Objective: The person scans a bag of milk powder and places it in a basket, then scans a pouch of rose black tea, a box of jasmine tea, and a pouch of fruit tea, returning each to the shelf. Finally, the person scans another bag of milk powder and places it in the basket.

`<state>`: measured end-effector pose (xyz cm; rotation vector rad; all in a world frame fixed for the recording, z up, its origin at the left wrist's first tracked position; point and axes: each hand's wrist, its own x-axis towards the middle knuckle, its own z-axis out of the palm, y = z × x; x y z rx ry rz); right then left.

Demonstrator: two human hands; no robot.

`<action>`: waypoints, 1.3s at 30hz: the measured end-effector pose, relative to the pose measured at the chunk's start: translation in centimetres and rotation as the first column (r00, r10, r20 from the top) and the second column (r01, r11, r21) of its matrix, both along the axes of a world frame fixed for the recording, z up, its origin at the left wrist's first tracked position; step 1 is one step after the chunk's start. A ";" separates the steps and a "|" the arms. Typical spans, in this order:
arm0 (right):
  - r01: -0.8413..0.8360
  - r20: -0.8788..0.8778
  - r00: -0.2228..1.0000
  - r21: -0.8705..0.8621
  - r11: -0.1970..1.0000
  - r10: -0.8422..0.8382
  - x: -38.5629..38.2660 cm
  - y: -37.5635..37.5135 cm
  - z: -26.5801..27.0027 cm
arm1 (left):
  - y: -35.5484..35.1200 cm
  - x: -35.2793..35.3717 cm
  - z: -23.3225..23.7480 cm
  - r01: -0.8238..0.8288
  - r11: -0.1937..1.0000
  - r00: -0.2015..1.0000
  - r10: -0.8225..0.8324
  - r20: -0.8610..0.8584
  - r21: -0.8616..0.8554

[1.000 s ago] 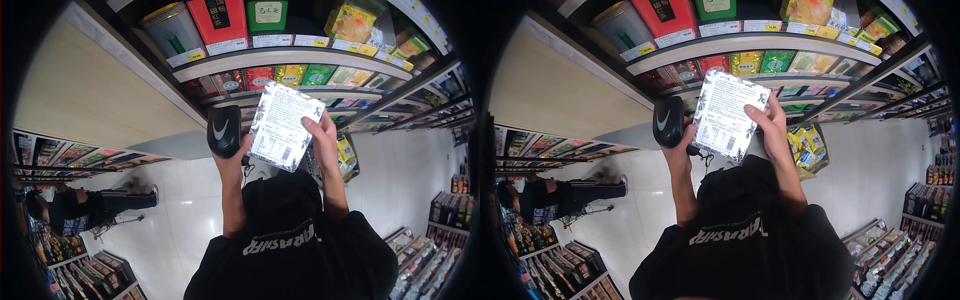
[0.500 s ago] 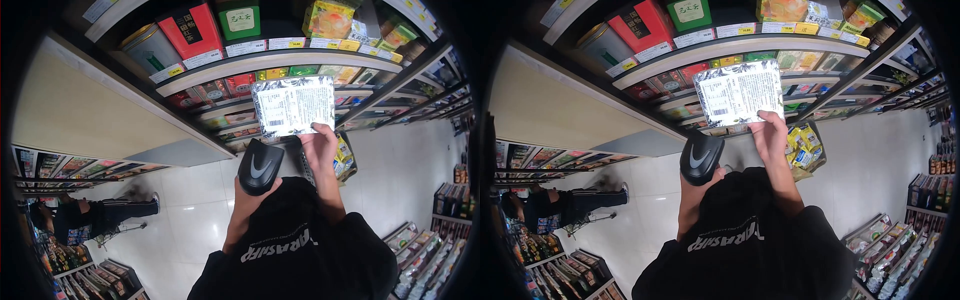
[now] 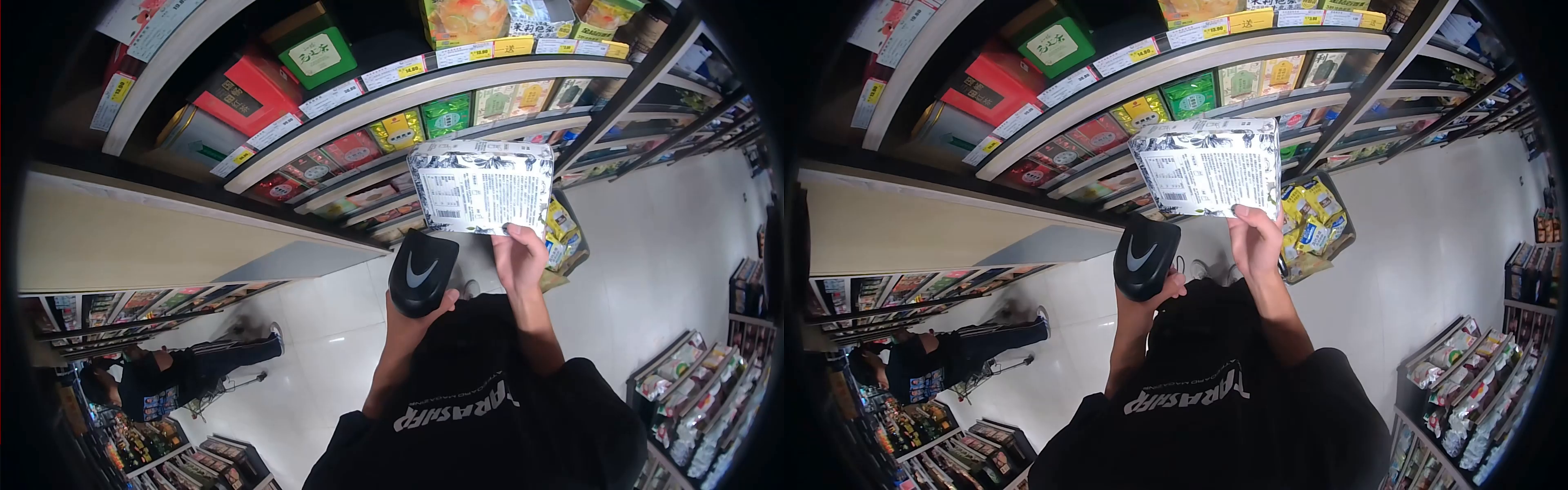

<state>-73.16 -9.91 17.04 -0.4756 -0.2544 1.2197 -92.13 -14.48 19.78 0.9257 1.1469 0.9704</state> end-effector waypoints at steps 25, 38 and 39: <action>-0.315 0.350 0.894 0.048 0.948 0.279 1.8 -3.4 1.9 | -0.3 2.1 -0.7 -0.608 0.781 0.765 0.528 0.368 0.142; -0.280 0.908 0.000 0.403 0.871 -0.420 5.6 -2.3 10.0 | 1.7 1.8 -1.0 -0.186 0.978 0.706 0.201 0.679 -0.096; -0.242 0.859 -0.132 0.456 0.856 -0.495 5.6 -2.1 11.1 | 1.7 1.5 -1.5 -0.164 0.978 0.716 0.206 0.667 -0.126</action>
